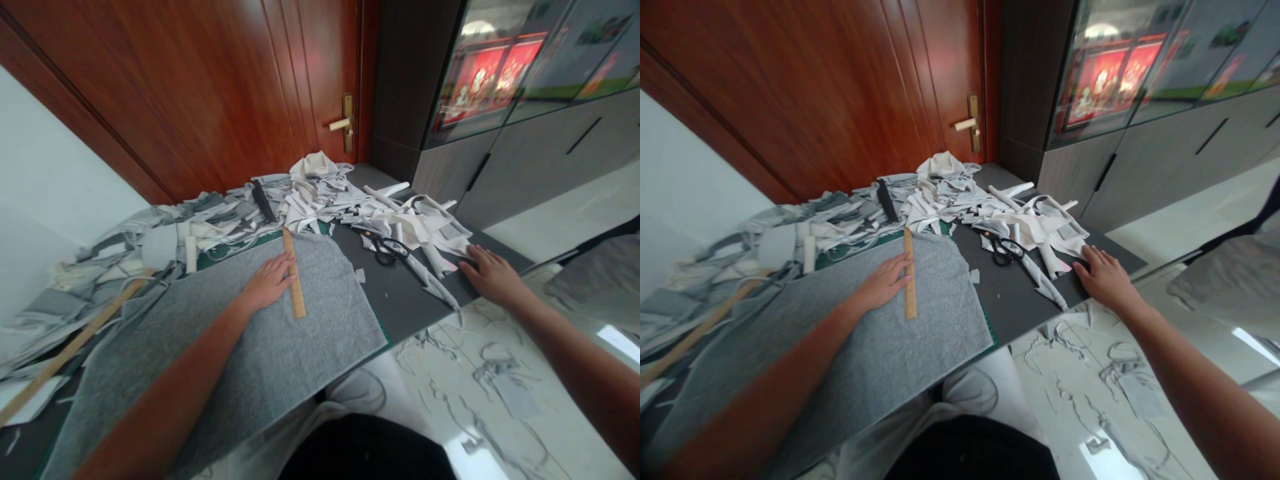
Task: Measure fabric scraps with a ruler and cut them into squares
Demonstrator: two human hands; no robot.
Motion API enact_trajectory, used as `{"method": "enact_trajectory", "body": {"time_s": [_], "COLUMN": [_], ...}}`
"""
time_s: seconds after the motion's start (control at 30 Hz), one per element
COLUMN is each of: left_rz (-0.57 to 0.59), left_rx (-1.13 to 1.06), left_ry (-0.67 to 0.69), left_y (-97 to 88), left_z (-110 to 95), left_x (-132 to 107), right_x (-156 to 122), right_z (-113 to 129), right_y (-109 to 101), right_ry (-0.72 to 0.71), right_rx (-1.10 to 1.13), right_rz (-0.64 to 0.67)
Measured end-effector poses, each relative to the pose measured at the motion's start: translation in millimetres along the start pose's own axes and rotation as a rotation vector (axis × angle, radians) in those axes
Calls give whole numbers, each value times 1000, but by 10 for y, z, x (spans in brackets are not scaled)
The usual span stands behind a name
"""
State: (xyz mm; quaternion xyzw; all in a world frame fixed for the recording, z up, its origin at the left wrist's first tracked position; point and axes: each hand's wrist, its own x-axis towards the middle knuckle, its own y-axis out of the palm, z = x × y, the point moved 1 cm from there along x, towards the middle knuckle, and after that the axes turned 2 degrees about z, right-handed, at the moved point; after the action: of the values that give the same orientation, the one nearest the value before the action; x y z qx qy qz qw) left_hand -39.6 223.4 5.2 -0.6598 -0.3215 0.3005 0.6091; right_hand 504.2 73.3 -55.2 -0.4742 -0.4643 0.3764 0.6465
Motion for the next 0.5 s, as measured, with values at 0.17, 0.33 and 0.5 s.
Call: {"method": "enact_trajectory", "body": {"time_s": [0.17,0.33,0.5], "left_rz": [-42,-54,-43], "left_rx": [-15,-14,-13], "left_ry": [37,56,33], "left_y": [40,57,36], "left_z": [50,81,51], "left_x": [23,24,11], "right_x": [110,98,6], "right_z": [293,462,482], "right_y": [-161,-153,-63], "right_ry": [-1,-137,-301], "right_rx": [21,50,135], "right_rz": [33,81,-18]}}
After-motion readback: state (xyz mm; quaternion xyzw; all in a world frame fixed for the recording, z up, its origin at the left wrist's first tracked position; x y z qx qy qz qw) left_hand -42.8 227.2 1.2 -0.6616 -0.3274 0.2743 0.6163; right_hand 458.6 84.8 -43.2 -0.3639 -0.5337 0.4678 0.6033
